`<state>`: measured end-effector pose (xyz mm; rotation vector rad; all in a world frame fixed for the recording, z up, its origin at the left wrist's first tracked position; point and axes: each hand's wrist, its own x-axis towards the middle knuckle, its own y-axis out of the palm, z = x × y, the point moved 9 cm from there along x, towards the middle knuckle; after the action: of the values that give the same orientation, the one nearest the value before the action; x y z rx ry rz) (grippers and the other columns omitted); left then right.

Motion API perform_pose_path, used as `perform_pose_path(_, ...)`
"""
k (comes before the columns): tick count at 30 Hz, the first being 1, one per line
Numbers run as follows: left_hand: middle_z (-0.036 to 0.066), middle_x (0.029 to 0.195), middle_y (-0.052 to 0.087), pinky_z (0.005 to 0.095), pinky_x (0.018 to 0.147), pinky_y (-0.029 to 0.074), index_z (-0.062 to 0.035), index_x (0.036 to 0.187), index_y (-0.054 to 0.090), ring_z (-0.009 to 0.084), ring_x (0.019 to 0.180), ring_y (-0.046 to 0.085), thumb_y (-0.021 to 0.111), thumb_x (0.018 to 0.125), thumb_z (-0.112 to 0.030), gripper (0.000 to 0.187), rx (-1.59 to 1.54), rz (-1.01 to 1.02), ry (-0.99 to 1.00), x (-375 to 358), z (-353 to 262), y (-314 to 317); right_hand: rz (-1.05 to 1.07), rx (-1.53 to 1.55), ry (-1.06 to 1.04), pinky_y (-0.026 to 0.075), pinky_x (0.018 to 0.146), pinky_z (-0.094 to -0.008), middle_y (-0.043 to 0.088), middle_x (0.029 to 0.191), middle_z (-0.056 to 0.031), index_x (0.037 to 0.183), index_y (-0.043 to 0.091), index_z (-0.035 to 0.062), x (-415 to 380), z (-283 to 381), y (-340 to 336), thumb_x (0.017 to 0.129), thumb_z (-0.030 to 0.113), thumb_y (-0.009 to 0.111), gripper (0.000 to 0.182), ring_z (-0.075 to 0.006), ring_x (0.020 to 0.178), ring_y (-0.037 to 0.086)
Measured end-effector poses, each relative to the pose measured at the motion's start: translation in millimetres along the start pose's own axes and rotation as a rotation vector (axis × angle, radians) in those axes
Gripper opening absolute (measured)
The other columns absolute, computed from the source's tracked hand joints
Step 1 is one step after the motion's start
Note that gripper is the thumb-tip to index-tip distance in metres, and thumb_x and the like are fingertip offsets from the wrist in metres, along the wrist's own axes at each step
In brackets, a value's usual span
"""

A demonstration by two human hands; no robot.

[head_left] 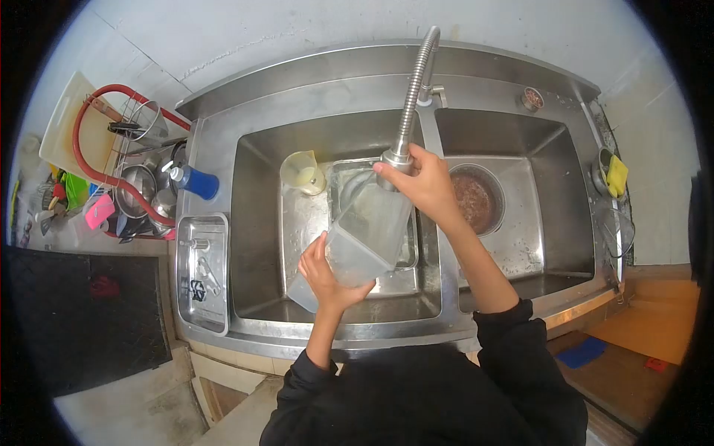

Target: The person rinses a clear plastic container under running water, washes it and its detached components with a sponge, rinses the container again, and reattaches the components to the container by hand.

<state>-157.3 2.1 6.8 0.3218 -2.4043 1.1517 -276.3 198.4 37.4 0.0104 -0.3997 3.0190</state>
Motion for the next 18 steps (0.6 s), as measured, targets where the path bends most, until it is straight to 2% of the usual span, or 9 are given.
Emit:
perform_pose_path(3,0.014,0.113,0.043,0.0443,0.088,0.026,-0.0052,0.125,0.033,0.0299,0.104,0.041,0.075,0.04,-0.034,0.099,-0.002,0.008,0.021,10.4,-4.1,4.3,0.008,0.058,0.013,0.045,0.058,-0.0288,0.063,0.068,-0.0099,0.083,0.061,0.0009,-1.3,17.8,1.2,0.067,0.035,0.071,0.039,-0.0165,0.06,0.06)
perform_pose_path(5,0.017,0.112,0.041,0.0445,0.089,0.029,-0.0033,0.128,0.03,0.0337,0.104,0.04,0.074,0.04,-0.031,0.102,0.059,0.053,0.042,16.8,-8.5,7.6,0.005,0.058,0.02,0.045,0.058,-0.0294,0.062,0.067,-0.01,0.083,0.061,0.0005,-2.3,19.3,-0.3,0.067,0.036,0.071,0.04,-0.0171,0.06,0.06)
perform_pose_path(7,0.017,0.113,0.04,0.0438,0.09,0.029,-0.0025,0.128,0.029,0.0336,0.106,0.04,0.075,0.041,-0.032,0.103,0.054,0.056,0.039,23.8,-12.1,-2.8,0.016,-0.148,-0.028,0.046,0.059,-0.0304,0.062,0.068,-0.0102,0.083,0.06,0.0011,-0.9,20.9,-1.8,0.067,0.037,0.071,0.041,-0.0194,0.061,0.06)
perform_pose_path(14,0.015,0.12,0.036,0.0389,0.095,0.03,0.0022,0.13,0.025,0.0279,0.11,0.039,0.077,0.045,-0.039,0.108,-0.172,-0.001,0.038,31.9,-3.7,-94.5,0.061,-0.035,-0.073,0.046,0.061,-0.0324,0.06,0.065,-0.0097,0.086,0.058,0.002,1.6,3.8,3.1,0.065,0.038,0.072,0.044,-0.022,0.061,0.06)
perform_pose_path(16,0.015,0.12,0.036,0.0388,0.095,0.03,0.0021,0.131,0.024,0.0278,0.111,0.04,0.076,0.045,-0.041,0.109,-0.171,-0.016,0.049,35.3,-1.1,-126.9,0.08,-0.079,-0.036,0.045,0.066,-0.0328,0.06,0.083,-0.0145,0.096,0.056,0.0025,-1.6,4.2,6.0,0.067,0.037,0.07,0.047,-0.023,0.076,0.06)
perform_pose_path(17,0.016,0.123,0.034,0.0397,0.094,0.031,0.0031,0.131,0.023,0.0286,0.111,0.039,0.076,0.044,-0.038,0.11,-0.186,0.01,0.031,38.9,-1.2,-140.6,0.087,-0.074,-0.045,0.045,0.066,-0.0328,0.06,0.083,-0.0145,0.096,0.056,0.0025,-4.2,1.8,12.4,0.067,0.037,0.07,0.047,-0.023,0.076,0.06)
perform_pose_path(18,0.017,0.125,0.032,0.0407,0.094,0.032,0.0041,0.131,0.023,0.0295,0.112,0.039,0.076,0.043,-0.035,0.11,-0.202,0.036,0.013,42.0,-1.7,-152.3,-0.144,-0.134,-0.178,0.044,0.07,-0.0337,0.055,0.096,-0.0172,0.101,0.053,0.0029,-8.4,6.4,0.9,0.069,0.037,0.07,0.05,-0.0255,0.086,0.057)
